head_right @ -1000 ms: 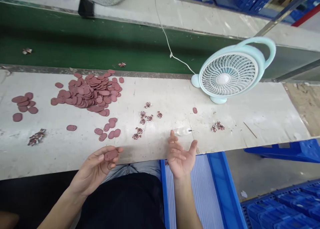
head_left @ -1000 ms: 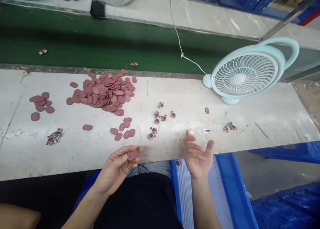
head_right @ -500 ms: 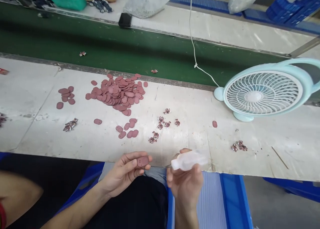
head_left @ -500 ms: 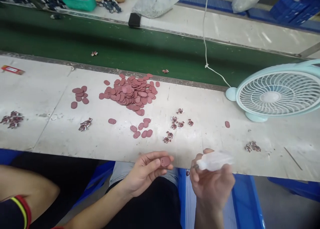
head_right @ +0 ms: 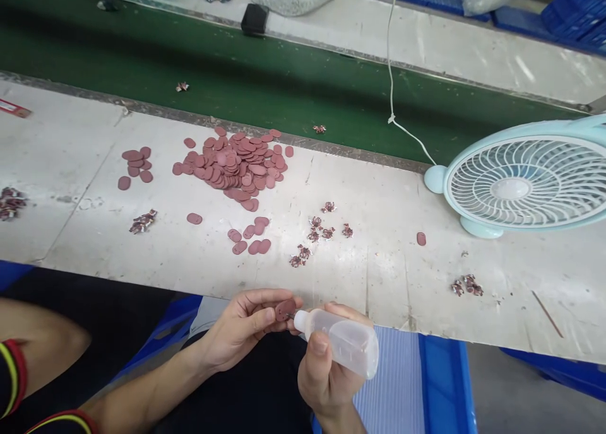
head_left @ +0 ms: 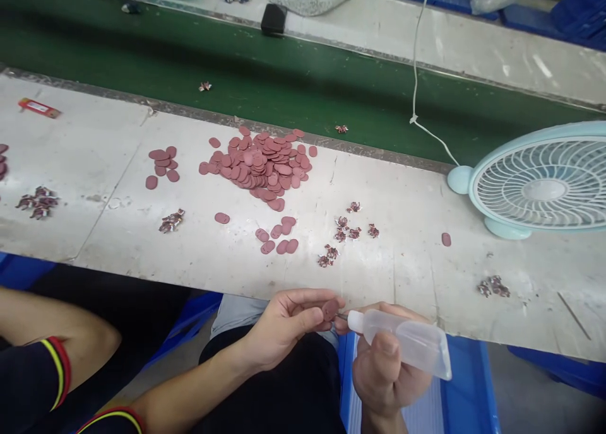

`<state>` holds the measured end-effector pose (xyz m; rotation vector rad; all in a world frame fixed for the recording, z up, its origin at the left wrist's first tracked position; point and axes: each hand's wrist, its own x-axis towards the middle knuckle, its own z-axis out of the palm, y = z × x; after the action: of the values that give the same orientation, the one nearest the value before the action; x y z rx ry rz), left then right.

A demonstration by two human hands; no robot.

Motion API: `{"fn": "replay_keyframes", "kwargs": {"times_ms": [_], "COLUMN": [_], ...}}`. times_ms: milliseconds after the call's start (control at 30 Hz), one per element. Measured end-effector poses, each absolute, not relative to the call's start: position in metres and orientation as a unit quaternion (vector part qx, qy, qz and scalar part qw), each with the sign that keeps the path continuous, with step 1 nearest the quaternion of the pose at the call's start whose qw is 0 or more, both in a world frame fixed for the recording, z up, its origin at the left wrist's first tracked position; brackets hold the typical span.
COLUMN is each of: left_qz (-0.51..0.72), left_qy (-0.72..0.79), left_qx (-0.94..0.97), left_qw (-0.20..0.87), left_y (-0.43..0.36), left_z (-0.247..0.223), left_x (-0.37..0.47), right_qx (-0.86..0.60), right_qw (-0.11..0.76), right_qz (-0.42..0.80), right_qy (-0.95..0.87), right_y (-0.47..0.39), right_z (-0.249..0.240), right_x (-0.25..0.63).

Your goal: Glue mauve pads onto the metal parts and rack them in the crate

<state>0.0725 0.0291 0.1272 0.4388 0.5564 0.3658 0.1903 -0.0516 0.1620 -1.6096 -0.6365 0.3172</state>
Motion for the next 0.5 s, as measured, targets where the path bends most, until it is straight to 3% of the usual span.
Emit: {"fn": "replay_keyframes", "kwargs": {"times_ms": [200,367,500], "left_qz": [0.174,0.169,0.173], "left_qy": [0.273,0.275,0.273], "left_qx": [0.219,0.208,0.202], "left_qw": [0.92,0.923,0.925], "left_y": [0.0295,0.0297,0.0282], "left_z": [0.1259,0.1273,0.1278], "left_x": [0.0728,0.0732,0.074], "right_qx": [-0.734,-0.677,-0.675], "right_qw": [0.606,0.668,0.667], "right_qz": [0.115,0.152,0.15], "right_qy": [-0.285,-0.271,-0.279], "right_y": [-0.0559,-0.049,-0.0492], "right_z": [0.1596,0.165,0.1671], "right_x": [0.1906,0.1883,0.1883]}}
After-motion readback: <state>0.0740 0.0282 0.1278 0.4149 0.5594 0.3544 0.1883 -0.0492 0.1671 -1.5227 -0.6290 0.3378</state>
